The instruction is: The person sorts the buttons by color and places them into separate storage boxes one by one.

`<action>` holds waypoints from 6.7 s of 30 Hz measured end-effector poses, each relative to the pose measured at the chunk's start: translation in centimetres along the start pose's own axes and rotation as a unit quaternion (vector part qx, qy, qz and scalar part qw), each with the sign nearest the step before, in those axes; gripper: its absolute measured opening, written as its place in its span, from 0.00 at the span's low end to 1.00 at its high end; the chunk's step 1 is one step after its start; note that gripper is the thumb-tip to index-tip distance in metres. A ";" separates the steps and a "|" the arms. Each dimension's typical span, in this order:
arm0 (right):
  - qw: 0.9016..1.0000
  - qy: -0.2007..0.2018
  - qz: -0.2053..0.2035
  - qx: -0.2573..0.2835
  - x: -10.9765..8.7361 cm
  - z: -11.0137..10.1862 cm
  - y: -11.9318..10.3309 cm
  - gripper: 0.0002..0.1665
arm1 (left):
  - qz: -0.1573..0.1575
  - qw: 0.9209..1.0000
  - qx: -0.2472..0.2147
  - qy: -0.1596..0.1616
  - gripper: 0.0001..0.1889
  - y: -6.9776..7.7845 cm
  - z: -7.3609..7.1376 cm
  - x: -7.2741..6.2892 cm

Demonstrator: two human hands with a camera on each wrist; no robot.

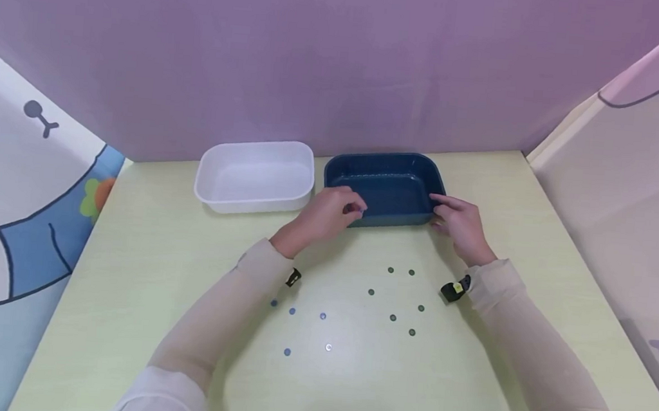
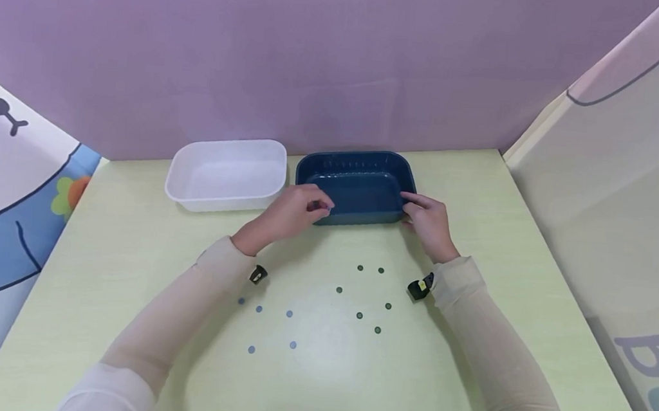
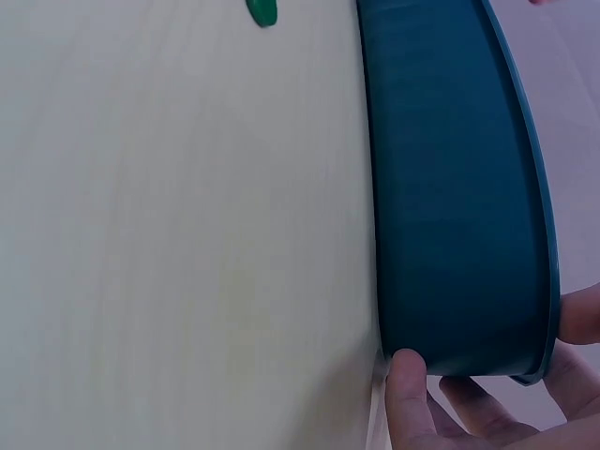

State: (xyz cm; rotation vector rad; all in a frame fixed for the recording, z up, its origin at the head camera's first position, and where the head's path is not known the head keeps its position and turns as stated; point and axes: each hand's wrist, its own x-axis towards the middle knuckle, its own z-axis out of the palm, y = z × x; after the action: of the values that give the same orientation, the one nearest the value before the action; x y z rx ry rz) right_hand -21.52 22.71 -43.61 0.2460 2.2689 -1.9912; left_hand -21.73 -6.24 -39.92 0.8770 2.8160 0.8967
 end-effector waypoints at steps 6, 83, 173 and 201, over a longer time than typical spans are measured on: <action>1.000 0.005 -0.001 0.001 0.2 -0.2 0.4 0.26 | -0.008 1.000 0.020 -0.008 0.11 -0.2 0.2 2.3; 0.998 0.011 -0.016 0.059 0.8 -2.0 0.2 0.27 | 0.001 0.996 0.012 -0.086 0.10 0.8 0.2 -3.2; 0.997 -0.037 -0.050 0.040 -0.9 -1.2 2.5 0.34 | -0.024 0.973 -0.227 -0.022 0.04 -0.7 -0.8 -0.5; 0.998 -0.039 -0.042 0.041 -1.1 -0.7 2.4 0.36 | -0.196 0.947 -0.248 -0.064 0.04 -1.3 0.1 5.2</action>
State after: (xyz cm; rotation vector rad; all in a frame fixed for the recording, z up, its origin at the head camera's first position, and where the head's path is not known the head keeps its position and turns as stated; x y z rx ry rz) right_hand -19.97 23.66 -45.62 0.0805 2.1889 -2.0978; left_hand -26.71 -4.27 -40.17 0.2809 2.3486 1.3256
